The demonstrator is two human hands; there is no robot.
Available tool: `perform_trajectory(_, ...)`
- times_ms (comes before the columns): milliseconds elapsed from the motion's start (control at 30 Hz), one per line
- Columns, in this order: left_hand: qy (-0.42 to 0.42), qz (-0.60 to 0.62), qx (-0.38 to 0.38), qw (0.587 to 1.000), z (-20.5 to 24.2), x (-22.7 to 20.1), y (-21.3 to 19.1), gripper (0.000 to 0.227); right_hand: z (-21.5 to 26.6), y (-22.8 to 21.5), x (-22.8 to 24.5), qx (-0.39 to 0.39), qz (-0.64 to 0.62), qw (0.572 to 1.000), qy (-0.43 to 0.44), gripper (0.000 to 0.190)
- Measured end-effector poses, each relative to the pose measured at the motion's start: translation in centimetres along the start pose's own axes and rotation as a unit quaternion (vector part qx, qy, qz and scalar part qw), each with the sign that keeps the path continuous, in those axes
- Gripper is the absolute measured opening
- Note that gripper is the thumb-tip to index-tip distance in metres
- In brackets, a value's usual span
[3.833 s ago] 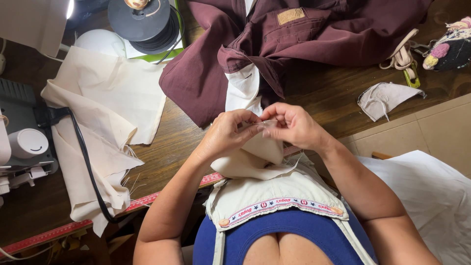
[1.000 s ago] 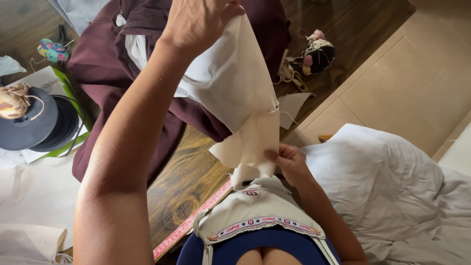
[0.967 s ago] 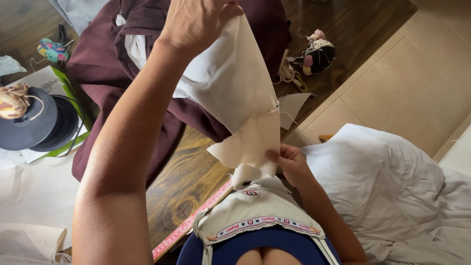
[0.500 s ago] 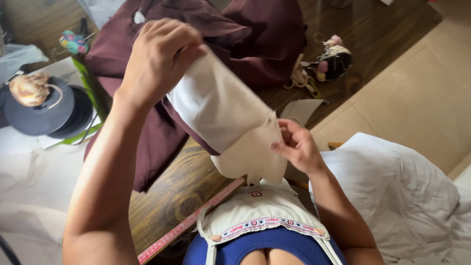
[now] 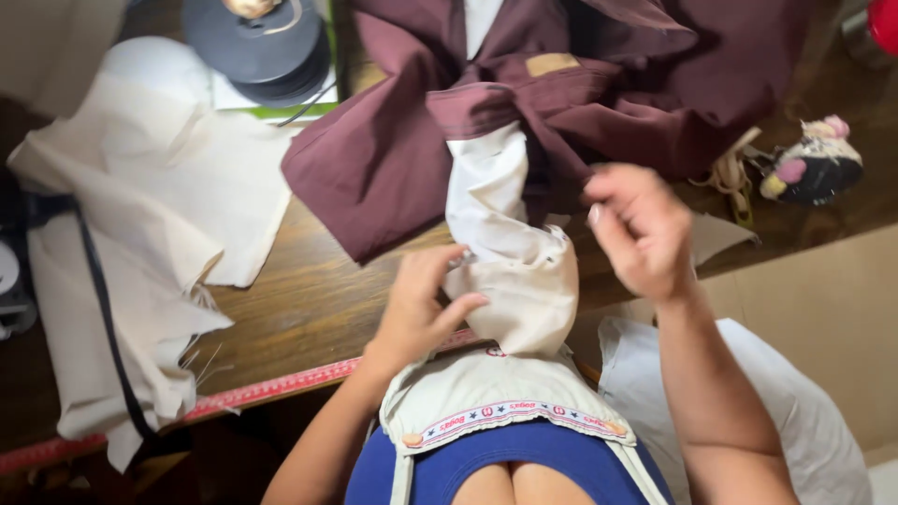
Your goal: Pinning a white fabric piece to a maroon garment on a wooden table.
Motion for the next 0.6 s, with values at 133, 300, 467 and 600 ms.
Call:
perform_trajectory(133,-0.028,-0.059,0.019,0.998,1.2,2.0,1.9,0.037,-5.6,0.0,-1.3,0.046,0.222,0.969,-0.096,0.100)
perform_trajectory(300,-0.012,0.014,-0.040,0.999,0.4,0.5,0.8,0.017,-10.4,3.4,-7.5,0.243,0.357,0.900,0.053,0.112)
perform_trajectory(467,-0.081,-0.002,-0.165,0.983,0.2,-0.2,2.9,0.021,-12.2,4.7,-14.7,0.189,0.318,0.929,-0.001,0.053)
perform_trajectory(600,-0.123,0.014,-0.275,0.954,-0.7,-3.1,4.5,0.025,-16.4,2.5,-18.1,0.161,0.127,0.976,-0.076,0.030)
Point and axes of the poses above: each hand's wrist, its own z-axis away from the middle knuckle, its own y-axis out of the palm, x = y × z, the point moved 2 cm from there along -z, towards the middle knuckle, and after that the axes turned 3 degrees about x, right-handed, at the moved point
